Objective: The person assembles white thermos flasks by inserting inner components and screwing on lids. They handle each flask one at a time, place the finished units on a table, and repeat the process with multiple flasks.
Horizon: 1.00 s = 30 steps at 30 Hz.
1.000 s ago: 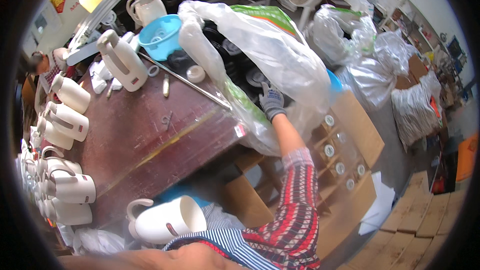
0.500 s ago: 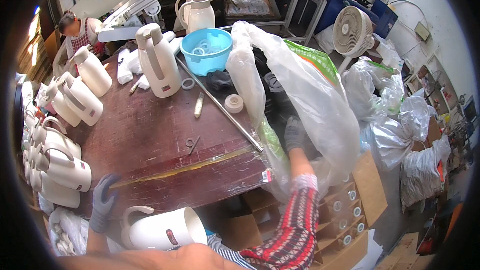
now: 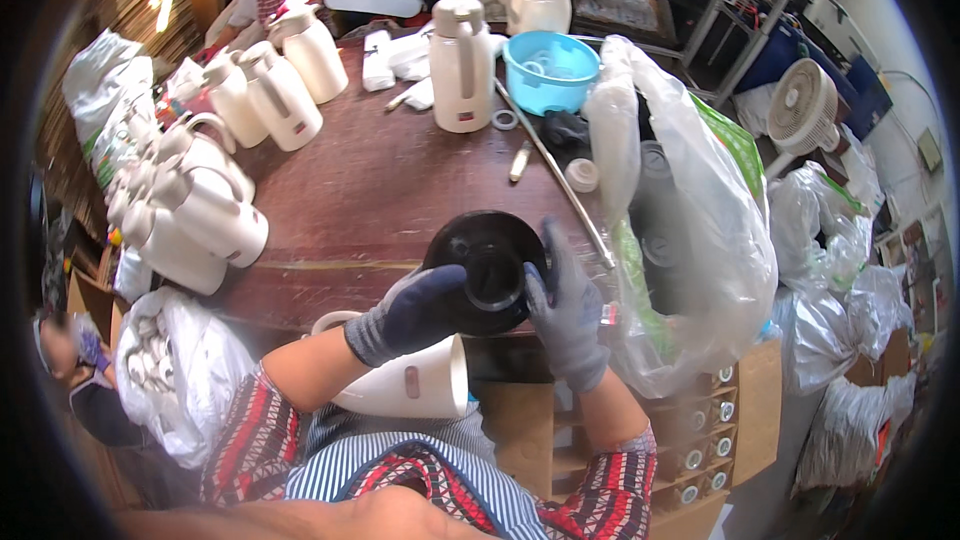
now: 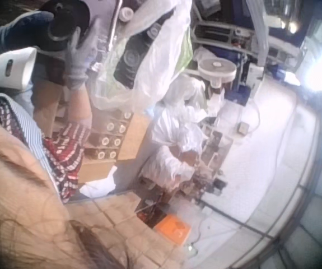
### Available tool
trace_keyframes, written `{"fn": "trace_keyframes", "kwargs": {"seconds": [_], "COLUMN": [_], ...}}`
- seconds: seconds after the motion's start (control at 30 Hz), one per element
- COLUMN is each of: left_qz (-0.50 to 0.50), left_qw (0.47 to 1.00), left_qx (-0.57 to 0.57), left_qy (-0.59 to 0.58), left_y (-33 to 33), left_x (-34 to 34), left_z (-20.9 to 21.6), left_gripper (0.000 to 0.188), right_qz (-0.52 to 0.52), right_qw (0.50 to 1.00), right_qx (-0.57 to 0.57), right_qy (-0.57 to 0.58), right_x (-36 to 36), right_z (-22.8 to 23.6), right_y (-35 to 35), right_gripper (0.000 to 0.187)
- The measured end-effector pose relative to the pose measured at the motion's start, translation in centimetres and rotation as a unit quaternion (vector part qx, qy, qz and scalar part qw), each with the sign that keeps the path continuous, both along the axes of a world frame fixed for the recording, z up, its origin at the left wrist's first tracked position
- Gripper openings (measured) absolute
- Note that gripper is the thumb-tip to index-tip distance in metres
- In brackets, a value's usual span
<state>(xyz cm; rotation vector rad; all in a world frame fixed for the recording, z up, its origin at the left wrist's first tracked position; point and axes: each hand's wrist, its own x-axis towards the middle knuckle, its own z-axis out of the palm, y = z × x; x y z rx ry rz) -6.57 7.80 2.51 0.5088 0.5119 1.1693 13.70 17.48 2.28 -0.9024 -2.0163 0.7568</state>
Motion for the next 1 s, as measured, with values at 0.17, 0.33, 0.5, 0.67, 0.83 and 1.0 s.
{"fn": "trace_keyframes", "kwargs": {"seconds": [0.17, 0.33, 0.5, 0.67, 0.83, 1.0], "left_qz": [0.101, 0.146, 0.225, 0.138, 0.076, 0.048], "left_qw": [0.972, 0.946, 0.630, 0.887, 0.901, 0.933], "left_qx": [0.147, 0.191, 0.472, 0.270, 0.242, 0.173], "left_qy": [0.155, 0.217, 0.574, 0.349, 0.351, 0.313], "left_y": [-3.6, -5.1, -3.9, -4.8, -4.2, -3.6], "left_x": [-0.9, 0.0, -1.1, -3.9, -3.0, -3.9], "left_z": [3.1, 2.7, -0.9, -2.9, 1.2, -1.2], "left_gripper": [0.079, 0.101, 0.099, 0.141, 0.120, 0.103], "right_qz": [0.202, 0.146, 0.197, 0.206, 0.171, 0.184], "right_qw": [0.947, 0.958, 0.889, 0.874, 0.964, 0.963], "right_qx": [0.229, 0.235, -0.390, -0.347, -0.125, -0.181], "right_qy": [-0.101, -0.079, 0.140, 0.270, 0.162, 0.080], "right_x": [-0.5, -2.2, -2.7, -3.1, -1.6, -3.2], "right_z": [4.8, 3.0, 0.6, -1.9, -0.8, 1.9], "right_y": [-3.1, -4.5, -5.8, -6.3, -5.6, -7.4], "right_gripper": [0.069, 0.076, 0.051, 0.055, 0.054, 0.075]}}
